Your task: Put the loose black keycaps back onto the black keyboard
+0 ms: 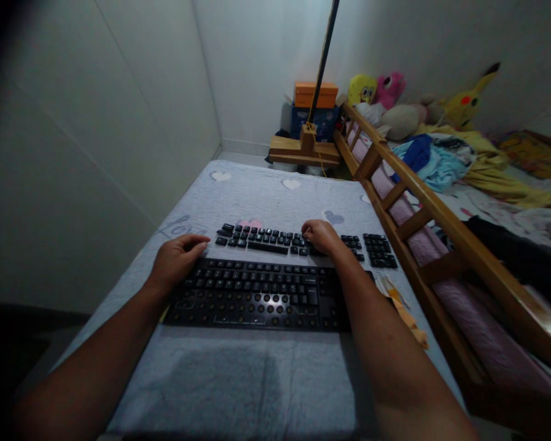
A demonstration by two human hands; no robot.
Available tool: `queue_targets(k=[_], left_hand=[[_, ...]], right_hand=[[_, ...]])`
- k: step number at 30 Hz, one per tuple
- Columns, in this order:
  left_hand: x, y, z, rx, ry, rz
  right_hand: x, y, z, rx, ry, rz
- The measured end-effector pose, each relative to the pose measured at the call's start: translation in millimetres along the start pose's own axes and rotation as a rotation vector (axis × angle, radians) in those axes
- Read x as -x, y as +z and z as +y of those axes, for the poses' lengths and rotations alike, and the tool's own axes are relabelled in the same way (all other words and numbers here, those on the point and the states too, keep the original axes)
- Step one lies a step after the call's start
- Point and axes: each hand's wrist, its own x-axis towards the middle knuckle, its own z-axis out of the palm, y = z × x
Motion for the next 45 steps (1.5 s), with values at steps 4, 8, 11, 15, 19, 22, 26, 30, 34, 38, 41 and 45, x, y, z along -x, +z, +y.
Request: queue_targets(k=[4, 8, 11, 15, 19, 22, 26, 30, 34, 38, 41, 45], left_hand=[[0, -1.1, 1, -0.010, -0.001, 0.000], [0, -1.7, 1, -0.019, 0.005, -0.005], [1, -1.6, 1, -0.019, 0.004, -0.003], [2, -2.1, 3, -0.019, 0.002, -0.003], [2, -2.4, 4, -0.016, 0.001, -0.001], [1, -2.1, 3, -0.018, 0.003, -0.004], [1, -1.6, 2, -0.020, 0.008, -0.009], [1, -1.7, 4, -0.020, 0.011, -0.007], [1, -2.2, 5, -0.023, 0.010, -0.008], [0, -2.3, 5, -0.026, 0.015, -0.012], [0, -2.1, 4, -0.036, 0.017, -0.010], [0, -1.9, 3, -0.032, 0.010, -0.002]], right_hand=[[0, 1, 1, -0.017, -0.002, -0.013], [-2, 0, 2, -0.036, -0.006, -0.037], [-4, -1, 2, -0.046, -0.003, -0.048], [-6, -2, 3, -0.052, 0.008, -0.058], [-8, -3, 1, -0.056, 0.023, -0.064], [-7, -5, 0, -0.068, 0.029, -0.057], [1, -14, -3, -0.091, 0.044, 0.016], [31, -27, -16, -0.134, 0.035, 0.092], [85, -27, -39, -0.226, -0.131, 0.107], [134, -9, -59, -0.246, -0.193, 0.079], [151, 9, -67, -0.234, -0.201, 0.029], [154, 28, -69, -0.163, -0.195, 0.064]])
